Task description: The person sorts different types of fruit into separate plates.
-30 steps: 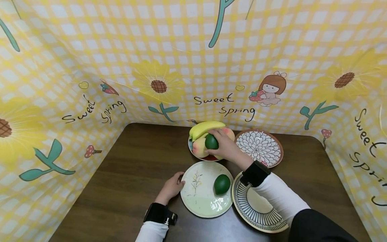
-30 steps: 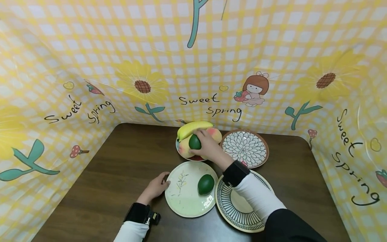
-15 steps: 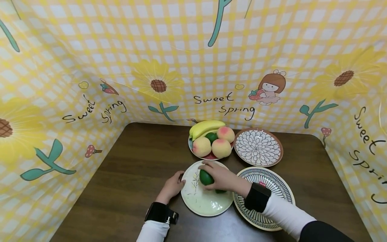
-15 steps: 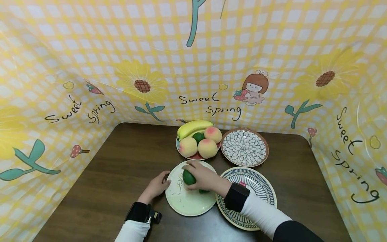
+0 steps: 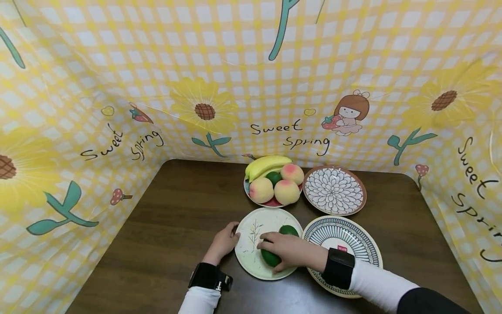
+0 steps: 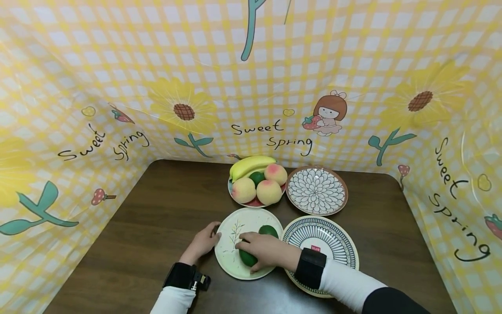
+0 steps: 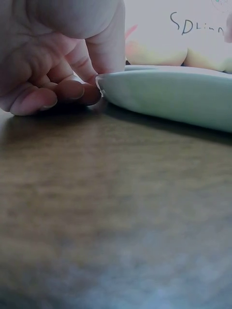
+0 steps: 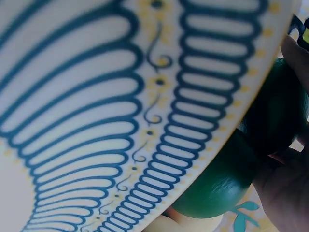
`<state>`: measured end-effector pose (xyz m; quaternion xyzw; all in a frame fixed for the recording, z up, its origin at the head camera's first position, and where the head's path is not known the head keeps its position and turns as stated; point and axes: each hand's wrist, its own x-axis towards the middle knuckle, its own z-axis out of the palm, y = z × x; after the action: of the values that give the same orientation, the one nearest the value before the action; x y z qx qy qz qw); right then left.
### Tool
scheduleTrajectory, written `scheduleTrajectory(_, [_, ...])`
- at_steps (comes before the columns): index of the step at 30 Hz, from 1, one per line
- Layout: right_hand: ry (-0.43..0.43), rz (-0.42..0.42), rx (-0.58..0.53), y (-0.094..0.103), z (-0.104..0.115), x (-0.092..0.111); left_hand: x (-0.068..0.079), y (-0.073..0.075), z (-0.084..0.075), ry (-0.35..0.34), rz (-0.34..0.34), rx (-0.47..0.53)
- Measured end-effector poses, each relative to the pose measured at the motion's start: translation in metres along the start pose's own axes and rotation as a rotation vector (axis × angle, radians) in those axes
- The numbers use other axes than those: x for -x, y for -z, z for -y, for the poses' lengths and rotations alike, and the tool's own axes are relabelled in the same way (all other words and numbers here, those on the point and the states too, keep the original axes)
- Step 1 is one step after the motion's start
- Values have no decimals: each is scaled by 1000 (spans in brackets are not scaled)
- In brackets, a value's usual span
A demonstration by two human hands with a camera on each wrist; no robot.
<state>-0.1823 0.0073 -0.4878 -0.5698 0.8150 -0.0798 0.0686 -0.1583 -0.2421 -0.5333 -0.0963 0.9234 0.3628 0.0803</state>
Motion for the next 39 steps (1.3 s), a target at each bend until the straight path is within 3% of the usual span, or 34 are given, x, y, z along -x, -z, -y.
scheduleTrajectory(4, [42,2,103,-4,2,5,1,0,-2,11,4,9])
scheduleTrajectory(8, [52,-8,133,-8,2,7,1,0,-3,10,7,14])
scheduleTrajectory(23, [18,12,72,-3,-2,8,0,-1,-1,-4,3,14])
scheduleTrajectory(28, [6,30,4,1,-4,6,2,-2,-2,-5,4,26])
scheduleTrajectory(34, [-36,-11,-69,25,-13,-3,1,-2,-2,-7,5,35])
scheduleTrajectory(39, [-195,-186,-141,67,-41,-19,0,0,0,1,13,40])
